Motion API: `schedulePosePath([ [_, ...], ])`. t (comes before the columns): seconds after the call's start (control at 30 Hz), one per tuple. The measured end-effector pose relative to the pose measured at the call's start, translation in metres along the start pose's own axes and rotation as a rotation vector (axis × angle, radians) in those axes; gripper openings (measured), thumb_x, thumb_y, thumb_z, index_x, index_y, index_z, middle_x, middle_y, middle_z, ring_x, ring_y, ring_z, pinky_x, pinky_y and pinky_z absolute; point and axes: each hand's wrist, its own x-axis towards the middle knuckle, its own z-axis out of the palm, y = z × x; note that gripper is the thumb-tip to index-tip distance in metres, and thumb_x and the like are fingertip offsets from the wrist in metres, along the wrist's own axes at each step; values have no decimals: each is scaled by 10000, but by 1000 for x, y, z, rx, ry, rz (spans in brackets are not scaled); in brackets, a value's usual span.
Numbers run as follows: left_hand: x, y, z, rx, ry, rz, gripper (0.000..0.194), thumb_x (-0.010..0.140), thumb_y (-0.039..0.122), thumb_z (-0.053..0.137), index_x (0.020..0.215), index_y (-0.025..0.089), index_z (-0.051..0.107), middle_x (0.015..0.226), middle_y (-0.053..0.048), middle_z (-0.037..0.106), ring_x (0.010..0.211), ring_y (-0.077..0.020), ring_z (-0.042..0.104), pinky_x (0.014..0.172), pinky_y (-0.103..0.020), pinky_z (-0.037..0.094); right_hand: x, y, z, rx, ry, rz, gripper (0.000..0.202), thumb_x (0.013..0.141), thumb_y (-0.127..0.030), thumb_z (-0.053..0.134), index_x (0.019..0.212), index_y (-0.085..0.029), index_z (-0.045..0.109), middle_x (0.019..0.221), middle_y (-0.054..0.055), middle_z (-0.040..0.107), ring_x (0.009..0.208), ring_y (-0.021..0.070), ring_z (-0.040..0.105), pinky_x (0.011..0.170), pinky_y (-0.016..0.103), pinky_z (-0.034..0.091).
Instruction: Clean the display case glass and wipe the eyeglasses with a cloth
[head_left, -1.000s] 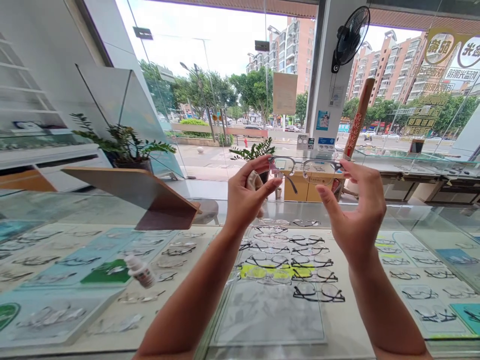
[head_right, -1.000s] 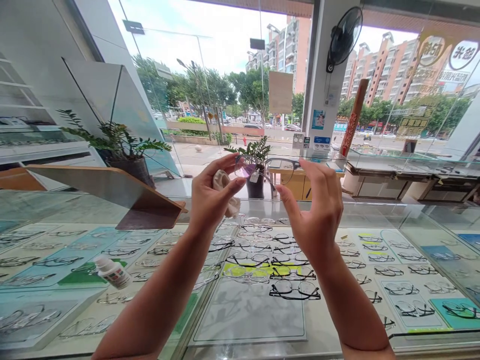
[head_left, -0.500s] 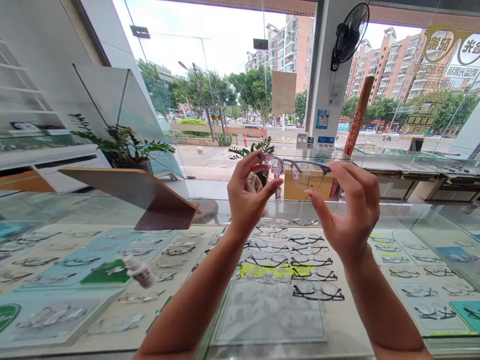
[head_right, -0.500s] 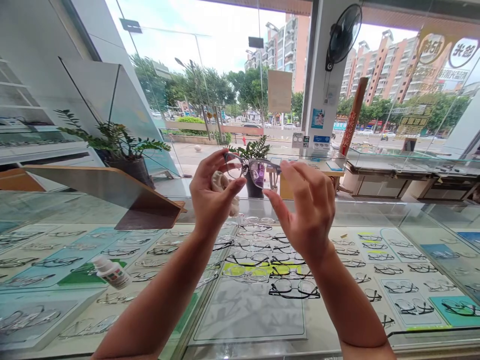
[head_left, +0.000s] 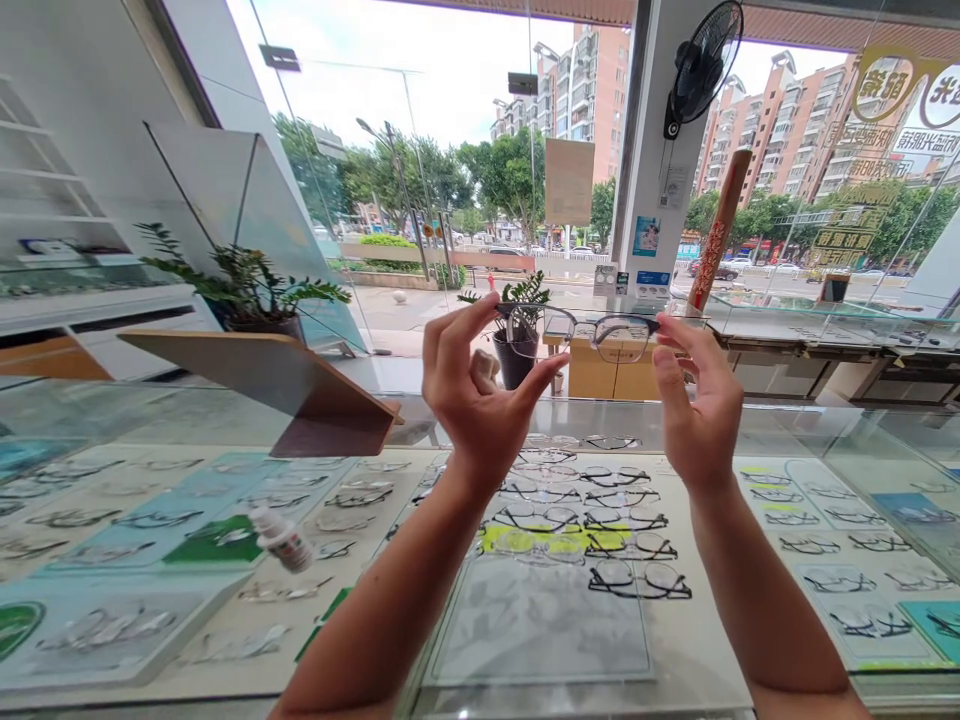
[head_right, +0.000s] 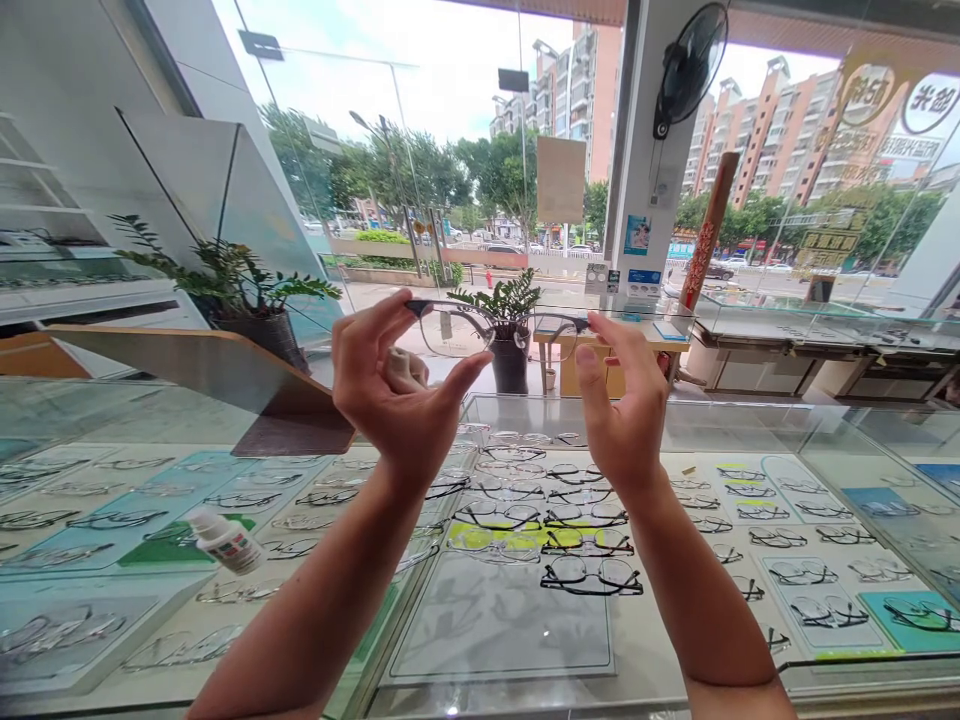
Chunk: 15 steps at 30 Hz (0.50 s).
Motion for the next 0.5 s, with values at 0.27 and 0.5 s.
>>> schedulePosePath([
  [0.27,-5,-11,7,-40,18,58,667,768,560,873,1308,266,614,1226,-77,651,1186,-276,661,1057,-489,570,0,-2,-1,89,92,80,227,1026,-376,599,1106,-269,782,1146,44,808,1086,234,751,929,454,612],
  [0.5,-8,-14,8,-72,42,82,677,772,551,869,1336,295,596,1244,-78,639,1196,-289,657,1060,-518,562,2,-4,0,205,118,171,209,977,-406,675,1033,-251,803,1105,49,822,1025,241,770,862,427,643],
])
